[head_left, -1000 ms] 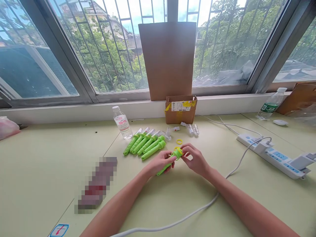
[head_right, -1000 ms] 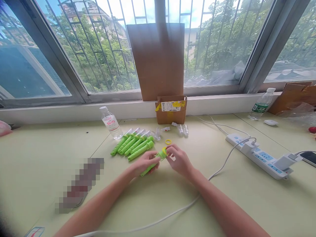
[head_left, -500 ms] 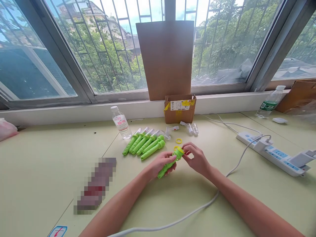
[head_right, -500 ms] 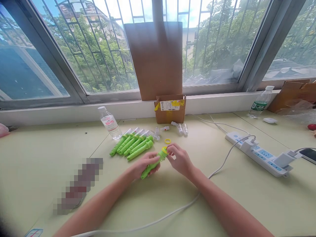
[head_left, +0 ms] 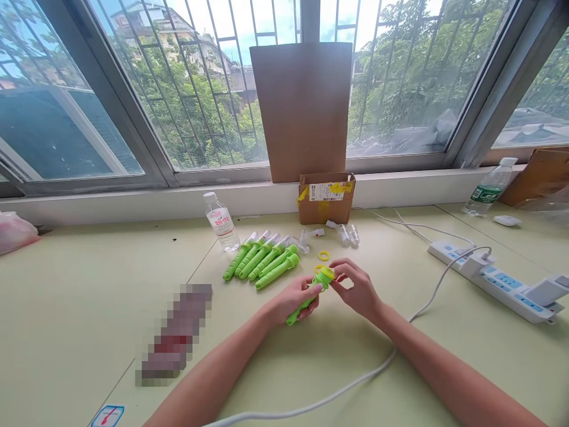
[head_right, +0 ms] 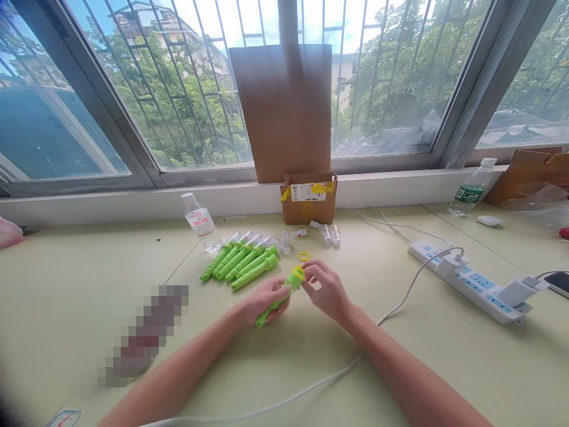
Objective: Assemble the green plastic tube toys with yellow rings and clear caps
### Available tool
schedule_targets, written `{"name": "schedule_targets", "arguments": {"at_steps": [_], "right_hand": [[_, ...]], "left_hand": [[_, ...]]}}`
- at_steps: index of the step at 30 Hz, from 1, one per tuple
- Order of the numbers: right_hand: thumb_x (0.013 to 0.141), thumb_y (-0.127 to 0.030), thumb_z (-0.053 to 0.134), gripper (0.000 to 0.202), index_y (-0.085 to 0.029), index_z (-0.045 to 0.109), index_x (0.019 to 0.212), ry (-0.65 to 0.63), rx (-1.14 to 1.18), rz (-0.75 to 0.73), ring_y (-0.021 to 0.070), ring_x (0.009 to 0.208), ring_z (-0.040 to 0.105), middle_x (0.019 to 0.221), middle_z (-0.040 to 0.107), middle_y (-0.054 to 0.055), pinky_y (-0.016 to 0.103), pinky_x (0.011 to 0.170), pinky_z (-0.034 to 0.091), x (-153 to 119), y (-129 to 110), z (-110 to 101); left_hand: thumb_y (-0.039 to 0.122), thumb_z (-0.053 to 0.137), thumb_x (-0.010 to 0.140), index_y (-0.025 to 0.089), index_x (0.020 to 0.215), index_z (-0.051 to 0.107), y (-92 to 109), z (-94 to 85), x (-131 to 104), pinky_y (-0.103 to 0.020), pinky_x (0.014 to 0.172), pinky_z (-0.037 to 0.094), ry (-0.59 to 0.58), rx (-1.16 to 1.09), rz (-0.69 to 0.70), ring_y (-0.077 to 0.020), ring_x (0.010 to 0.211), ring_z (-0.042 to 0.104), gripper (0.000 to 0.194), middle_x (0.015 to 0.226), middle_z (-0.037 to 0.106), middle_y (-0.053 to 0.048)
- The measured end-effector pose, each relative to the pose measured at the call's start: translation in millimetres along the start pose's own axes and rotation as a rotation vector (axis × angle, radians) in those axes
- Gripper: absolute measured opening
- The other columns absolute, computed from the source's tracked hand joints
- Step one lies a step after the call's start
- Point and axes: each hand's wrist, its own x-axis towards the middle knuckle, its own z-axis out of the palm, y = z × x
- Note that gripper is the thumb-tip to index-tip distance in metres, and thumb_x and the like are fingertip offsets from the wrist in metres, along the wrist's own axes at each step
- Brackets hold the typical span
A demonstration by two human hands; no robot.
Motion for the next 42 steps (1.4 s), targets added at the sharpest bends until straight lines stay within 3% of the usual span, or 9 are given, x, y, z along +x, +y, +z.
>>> {"name": "schedule_targets", "arguments": {"at_steps": [4,11,16,21,28,32,34,37,42], "right_hand": [[0.085,-0.02,0.056,0.003,-0.022,0.055,0.086,-0.016,-0.017,0.001,0.0129,0.069,0.059,0.098,0.06,0.006,0.03,0.06,0.056,0,-1,0],[0.083,-0.016,0.055,0.007,-0.022,0.054,0.087,-0.022,0.0,0.03,0.0112,0.066,0.059,0.1,0.058,0.006,0.028,0.057,0.056,1,-2,-1],[0.083,-0.015,0.053,0.009,-0.022,0.052,0.088,-0.034,0.007,0.027,0.0126,0.072,0.06,0.101,0.058,0.005,0.027,0.058,0.055,2,-3,0],[0.083,-0.016,0.055,0.009,-0.022,0.049,0.084,-0.034,0.01,0.02,0.0146,0.079,0.062,0.102,0.059,0.006,0.027,0.059,0.055,1,-3,0],[0.082,-0.016,0.054,0.02,-0.021,0.041,0.067,-0.058,0.088,0.026,0.0115,0.065,0.056,0.085,0.063,0.004,0.024,0.052,0.052,-3,-5,3],[0.079,-0.019,0.056,0.009,-0.021,0.048,0.076,-0.076,0.151,0.086,0.0135,0.068,0.058,0.085,0.063,0.004,0.025,0.053,0.054,-4,-8,5],[0.078,-0.019,0.057,0.008,-0.021,0.051,0.081,-0.115,0.203,0.106,0.0142,0.071,0.06,0.088,0.061,0.005,0.025,0.055,0.055,-4,-12,5],[0.08,-0.021,0.057,0.013,-0.021,0.052,0.091,-0.184,0.296,0.154,0.0131,0.07,0.061,0.091,0.06,0.004,0.025,0.056,0.055,-2,-20,4],[0.085,-0.026,0.055,0.016,-0.021,0.052,0.1,-0.212,0.33,0.182,0.0135,0.07,0.064,0.095,0.061,0.006,0.025,0.057,0.055,-2,-21,4]], "left_hand": [[0.041,0.068,0.073,0.019,0.113,0.046,2,7.3,-1,-0.015,0.03,0.026,0.076,0.058,-0.006,-0.0047,0.031,0.037,0.051,0.052,0.054,0.007],[0.043,0.07,0.069,0.012,0.084,0.062,4,12.1,2,-0.019,0.042,0.041,0.233,0.132,0.119,-0.0116,0.052,0.06,0.035,0.075,0.065,-0.005],[0.048,0.066,0.073,0.011,0.078,0.063,3,9.3,3,-0.019,0.04,0.037,0.195,0.141,0.12,-0.0072,0.042,0.051,0.037,0.066,0.063,-0.002],[0.055,0.056,0.079,0.012,0.088,0.058,-1,2.4,4,-0.018,0.036,0.035,0.084,0.075,0.098,-0.0058,0.038,0.049,0.044,0.077,0.067,-0.007],[0.056,0.055,0.08,0.018,0.09,0.044,1,-7.0,3,-0.018,0.033,0.036,0.062,0.041,0.06,-0.0098,0.035,0.05,0.041,0.057,0.061,0.001],[0.06,0.051,0.081,0.02,0.089,0.04,1,-1.7,6,-0.017,0.032,0.035,0.059,-0.026,0.074,-0.0085,0.032,0.048,0.042,0.054,0.058,0.003],[0.06,0.058,0.076,0.02,0.091,0.04,-1,-0.4,7,-0.017,0.032,0.034,0.052,-0.025,0.076,-0.008,0.031,0.047,0.046,0.053,0.057,0.005],[0.047,0.074,0.065,0.021,0.095,0.039,-2,-2.9,8,-0.017,0.032,0.035,0.077,0.017,0.058,-0.0086,0.032,0.047,0.053,0.051,0.055,0.008],[0.039,0.072,0.066,0.021,0.091,0.041,3,-9.6,6,-0.019,0.034,0.038,0.151,0.079,0.059,-0.0096,0.036,0.051,0.044,0.061,0.062,0.003]]}}
